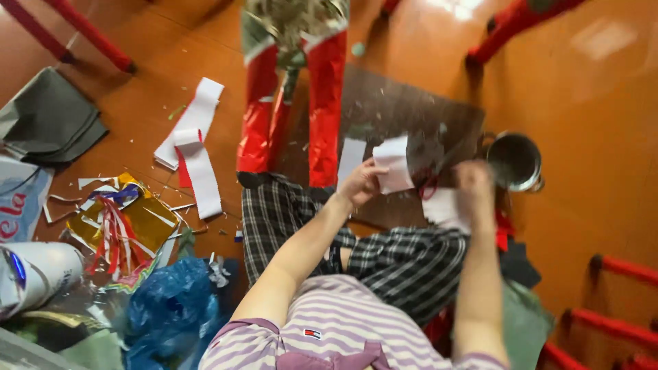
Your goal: Applying colored paper strips and glue to a piñata frame.
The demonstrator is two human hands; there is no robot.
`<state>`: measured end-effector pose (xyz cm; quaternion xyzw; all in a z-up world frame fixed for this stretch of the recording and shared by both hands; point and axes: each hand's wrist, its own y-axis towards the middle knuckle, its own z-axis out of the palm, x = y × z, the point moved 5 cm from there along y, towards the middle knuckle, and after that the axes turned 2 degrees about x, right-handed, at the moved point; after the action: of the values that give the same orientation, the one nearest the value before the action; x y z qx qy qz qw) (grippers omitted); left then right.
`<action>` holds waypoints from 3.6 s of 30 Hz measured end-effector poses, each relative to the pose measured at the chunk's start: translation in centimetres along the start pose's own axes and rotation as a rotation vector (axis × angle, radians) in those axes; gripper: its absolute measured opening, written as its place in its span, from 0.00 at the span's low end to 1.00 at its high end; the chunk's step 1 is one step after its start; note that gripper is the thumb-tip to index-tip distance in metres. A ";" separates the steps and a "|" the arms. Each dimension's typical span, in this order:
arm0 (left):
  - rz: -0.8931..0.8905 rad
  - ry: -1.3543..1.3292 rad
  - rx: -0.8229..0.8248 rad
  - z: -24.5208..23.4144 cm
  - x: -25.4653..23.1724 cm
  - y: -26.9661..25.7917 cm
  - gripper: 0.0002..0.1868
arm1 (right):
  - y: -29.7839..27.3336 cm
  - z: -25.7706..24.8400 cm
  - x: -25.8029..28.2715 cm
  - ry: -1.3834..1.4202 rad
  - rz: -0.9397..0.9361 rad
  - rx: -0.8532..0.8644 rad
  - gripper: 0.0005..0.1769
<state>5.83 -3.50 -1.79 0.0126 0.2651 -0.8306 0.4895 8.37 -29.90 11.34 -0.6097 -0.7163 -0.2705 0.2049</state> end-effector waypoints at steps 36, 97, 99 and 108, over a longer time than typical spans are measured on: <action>0.300 -0.202 -0.605 -13.1 -19.9 -23.1 0.25 | 2.2 8.4 38.7 0.864 -0.319 0.460 0.15; 1.714 2.618 -0.580 15.0 -31.4 -16.4 0.04 | 12.6 8.7 35.7 0.413 -0.120 0.194 0.21; 1.555 2.461 -0.314 15.6 -32.1 -17.6 0.06 | 13.6 9.0 35.8 0.480 -0.183 0.171 0.18; 0.916 1.478 0.171 14.2 -34.3 -21.1 0.23 | 18.8 11.5 43.2 0.338 -0.245 0.325 0.15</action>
<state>9.80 25.75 29.07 0.6900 0.4203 -0.3485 0.4751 19.87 12.46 32.05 -0.4237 -0.7743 -0.2729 0.3827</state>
